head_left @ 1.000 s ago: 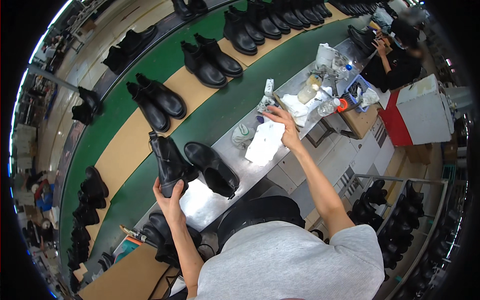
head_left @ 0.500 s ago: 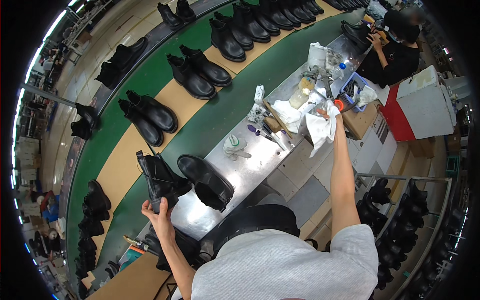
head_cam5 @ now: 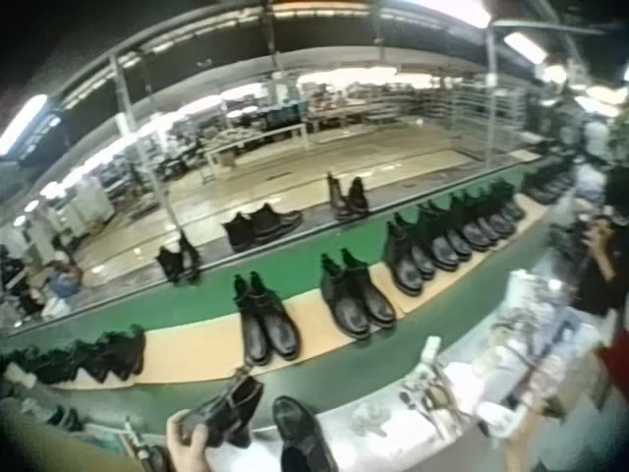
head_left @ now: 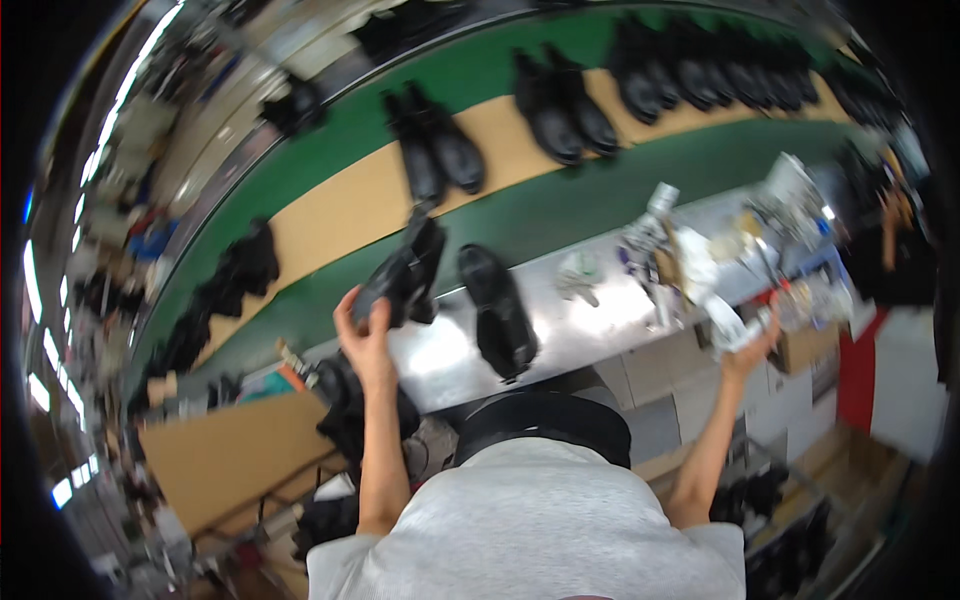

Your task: Cleaning, heating, and inspecting black leather boots on a factory production line.

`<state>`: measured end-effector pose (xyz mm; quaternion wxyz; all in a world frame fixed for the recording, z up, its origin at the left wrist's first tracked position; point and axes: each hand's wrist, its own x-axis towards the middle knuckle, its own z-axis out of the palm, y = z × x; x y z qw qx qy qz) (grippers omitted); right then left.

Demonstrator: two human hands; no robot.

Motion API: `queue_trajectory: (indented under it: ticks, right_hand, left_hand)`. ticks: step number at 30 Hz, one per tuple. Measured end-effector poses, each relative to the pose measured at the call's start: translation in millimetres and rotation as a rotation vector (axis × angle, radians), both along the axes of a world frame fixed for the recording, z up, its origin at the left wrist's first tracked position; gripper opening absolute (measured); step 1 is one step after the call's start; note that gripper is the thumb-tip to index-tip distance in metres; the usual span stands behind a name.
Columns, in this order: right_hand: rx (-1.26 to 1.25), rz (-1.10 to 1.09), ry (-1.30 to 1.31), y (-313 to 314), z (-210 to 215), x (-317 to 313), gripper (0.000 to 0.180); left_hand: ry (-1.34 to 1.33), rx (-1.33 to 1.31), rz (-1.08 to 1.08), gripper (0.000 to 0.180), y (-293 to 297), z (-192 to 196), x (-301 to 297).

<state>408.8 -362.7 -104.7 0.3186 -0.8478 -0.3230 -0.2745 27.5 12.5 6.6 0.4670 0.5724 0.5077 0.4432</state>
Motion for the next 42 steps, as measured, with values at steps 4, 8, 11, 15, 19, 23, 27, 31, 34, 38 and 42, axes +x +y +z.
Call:
queue_trajectory:
  ticks: [4,8,11,15,19,23,27,31,34,38,42]
  right_hand:
    - [0.032,-0.01,0.04,-9,-3,2,0.068]
    - [0.295,-0.014,0.488,18,0,29,0.04]
    - [0.474,-0.053,1.114,-37,-58,141,0.031]
    - [0.367,-0.02,1.426,-30,-32,196,0.043]
    - [-0.105,0.44,1.047,127,170,-27,0.055]
    - [-0.482,1.176,1.576,219,202,-164,0.043]
    - [-0.496,1.386,1.564,263,138,-251,0.018]
    - [-0.385,1.181,1.602,263,117,-294,0.019]
    - [-0.306,1.041,1.505,264,117,-316,0.02]
    - [-0.271,0.93,1.547,266,112,-326,0.02]
    - [-0.262,0.841,1.735,272,121,-324,0.022]
  left_hand:
    - [-0.097,0.081,0.016,0.047,-8,10,0]
    - [-0.022,0.152,0.07,0.044,-12,17,-15]
    - [0.0,0.138,0.078,0.036,-12,18,-25]
    - [0.059,0.352,0.291,0.035,-3,11,-46]
    - [-0.222,0.101,0.046,0.037,5,17,-71]
    - [-0.11,0.036,-0.491,0.036,-4,3,-78]
    - [-0.108,0.018,-0.607,0.028,-22,-16,-69]
    - [-0.124,-0.006,-0.513,0.026,-13,-21,-76]
    - [-0.104,0.012,-0.521,0.024,-12,-28,-78]
    - [-0.069,-0.018,-0.504,0.023,-9,-25,-85]
    - [0.03,0.05,-0.495,0.019,-7,-25,-86]
